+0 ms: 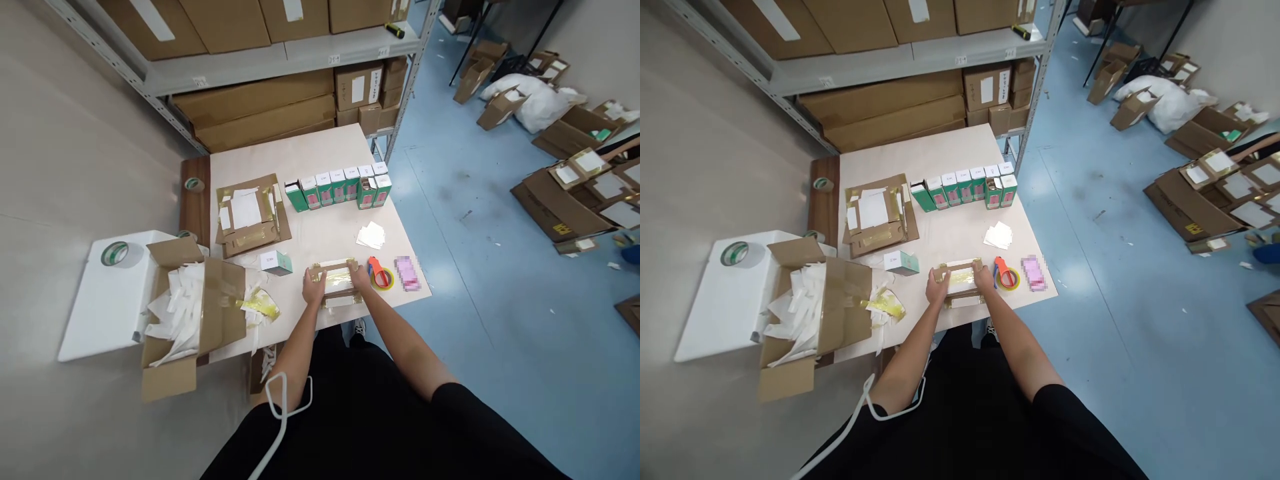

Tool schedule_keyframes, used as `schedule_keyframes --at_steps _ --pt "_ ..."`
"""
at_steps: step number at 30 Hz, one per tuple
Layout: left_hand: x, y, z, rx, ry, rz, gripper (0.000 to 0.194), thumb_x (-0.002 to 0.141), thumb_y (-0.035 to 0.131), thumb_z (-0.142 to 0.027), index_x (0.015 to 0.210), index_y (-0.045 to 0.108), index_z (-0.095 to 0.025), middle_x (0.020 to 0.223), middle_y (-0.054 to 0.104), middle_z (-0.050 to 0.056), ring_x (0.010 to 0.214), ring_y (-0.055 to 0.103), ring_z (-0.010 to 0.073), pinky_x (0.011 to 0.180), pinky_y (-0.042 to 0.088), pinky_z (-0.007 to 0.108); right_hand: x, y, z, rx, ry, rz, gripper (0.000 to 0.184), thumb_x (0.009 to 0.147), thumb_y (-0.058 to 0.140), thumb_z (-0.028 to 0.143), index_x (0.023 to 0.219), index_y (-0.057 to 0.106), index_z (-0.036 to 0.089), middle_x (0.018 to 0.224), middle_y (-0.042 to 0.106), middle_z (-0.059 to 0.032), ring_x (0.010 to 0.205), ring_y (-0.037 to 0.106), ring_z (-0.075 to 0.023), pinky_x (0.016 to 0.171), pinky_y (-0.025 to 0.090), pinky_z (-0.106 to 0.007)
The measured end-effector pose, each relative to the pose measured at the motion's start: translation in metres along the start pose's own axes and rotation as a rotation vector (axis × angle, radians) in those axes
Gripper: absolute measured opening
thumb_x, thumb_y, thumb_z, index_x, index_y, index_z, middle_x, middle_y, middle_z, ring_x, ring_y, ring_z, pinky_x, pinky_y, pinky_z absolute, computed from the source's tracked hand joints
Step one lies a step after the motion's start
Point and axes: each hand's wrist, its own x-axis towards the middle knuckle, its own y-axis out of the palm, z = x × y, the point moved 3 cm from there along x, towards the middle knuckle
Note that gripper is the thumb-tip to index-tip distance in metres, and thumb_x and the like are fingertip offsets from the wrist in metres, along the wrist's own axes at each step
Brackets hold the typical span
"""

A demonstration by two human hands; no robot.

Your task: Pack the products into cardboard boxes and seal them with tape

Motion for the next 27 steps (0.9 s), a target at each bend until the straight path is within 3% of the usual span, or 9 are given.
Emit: schedule_keyframes --at_steps 3,5,10,17,27 --pt "0.010 0.000 -0.001 -0.010 -0.045 0.056 0.085 0.095 0.033 -0.079 0.158 0.041 -0.022 0.155 0.054 0.016 0.142 0.050 0.0408 0.108 0.043 0.051 0.004 0.003 -0.002 0.047 0.068 -0.077 0.078 0.105 0.012 0.068 0.137 0.056 0.012 0.123 0.071 -0.0225 0.113 0.069 -0.0324 0.089 0.051 -0.036" --pt "0.015 -0.004 0.000 -0.018 -0.053 0.039 0.086 0.096 0.028 -0.080 0.149 0.053 -0.017 0.148 0.059 0.020 0.138 0.052 0.0431 0.105 0.044 0.051 0.002 0.008 -0.003 0.033 0.078 -0.123 0.076 0.105 0.012 0.067 0.136 0.056 0.014 0.121 0.072 -0.0216 0.113 0.069 -0.0330 0.091 0.051 -0.037" --pt "0.013 -0.007 -0.001 -0.104 -0.024 -0.023 0.087 0.101 0.011 -0.072 0.144 0.059 -0.013 0.147 0.060 0.021 0.137 0.051 0.0423 0.107 0.040 0.050 0.001 0.014 -0.004 0.004 0.093 -0.154 0.076 0.105 0.011 0.067 0.138 0.054 0.014 0.120 0.072 -0.0224 0.111 0.069 -0.0349 0.090 0.051 -0.039" --pt "0.010 -0.008 -0.004 -0.146 -0.054 -0.099 0.085 0.101 0.015 -0.074 0.131 0.067 -0.015 0.137 0.066 0.019 0.130 0.056 0.0397 0.108 0.042 0.048 0.006 0.020 -0.007 -0.052 0.089 -0.094 0.073 0.106 0.015 0.064 0.143 0.050 0.012 0.128 0.068 -0.0251 0.116 0.066 -0.0379 0.088 0.051 -0.040" --pt "0.009 -0.011 -0.006 -0.119 -0.045 -0.102 0.086 0.101 0.013 -0.074 0.131 0.067 -0.014 0.134 0.067 0.019 0.127 0.057 0.0388 0.106 0.042 0.046 0.004 0.017 -0.006 0.074 0.111 -0.148 0.078 0.104 0.012 0.069 0.137 0.055 0.013 0.120 0.072 -0.0234 0.111 0.068 -0.0370 0.089 0.050 -0.040"
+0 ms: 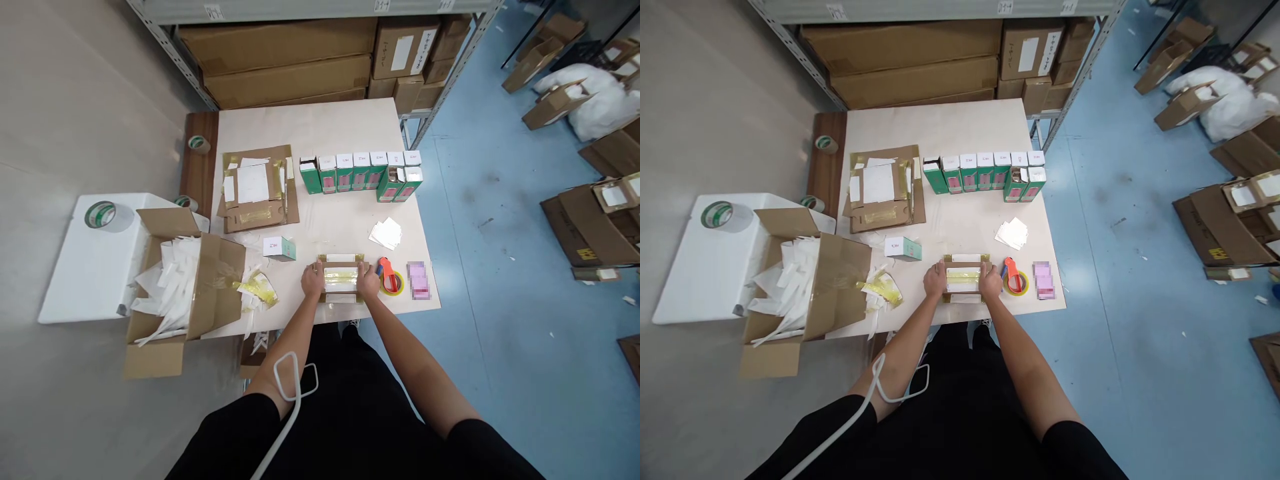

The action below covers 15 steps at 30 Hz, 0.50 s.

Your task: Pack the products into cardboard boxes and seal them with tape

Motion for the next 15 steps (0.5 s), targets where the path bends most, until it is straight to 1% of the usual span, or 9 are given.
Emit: schedule_keyframes --at_steps 5,11,15 --pt "0.0041 0.0043 0.0057 0.016 0.011 0.034 0.087 0.102 0.009 -0.072 0.137 0.065 -0.015 0.138 0.066 0.018 0.132 0.054 0.0389 0.108 0.041 0.048 0.0003 0.0007 -0.0004 0.010 0.003 0.000 0.077 0.104 0.015 0.070 0.139 0.054 0.013 0.120 0.072 -0.0235 0.112 0.068 -0.0370 0.090 0.050 -0.040" --pt "0.0036 0.0035 0.0052 0.009 0.026 0.004 0.086 0.101 0.011 -0.071 0.134 0.067 -0.014 0.136 0.068 0.020 0.132 0.055 0.0408 0.108 0.041 0.049 0.0006 0.0015 -0.0008 0.021 -0.019 -0.038 0.076 0.104 0.017 0.069 0.137 0.056 0.014 0.118 0.073 -0.0221 0.110 0.069 -0.0358 0.089 0.051 -0.039" --pt "0.0017 -0.0013 0.0007 -0.009 -0.034 0.022 0.082 0.100 0.018 -0.074 0.128 0.071 -0.017 0.130 0.071 0.019 0.129 0.060 0.0410 0.105 0.044 0.050 -0.0011 -0.0019 -0.0016 0.105 0.002 -0.017 0.075 0.103 0.023 0.070 0.142 0.056 0.015 0.123 0.072 -0.0218 0.115 0.068 -0.0346 0.093 0.050 -0.039"
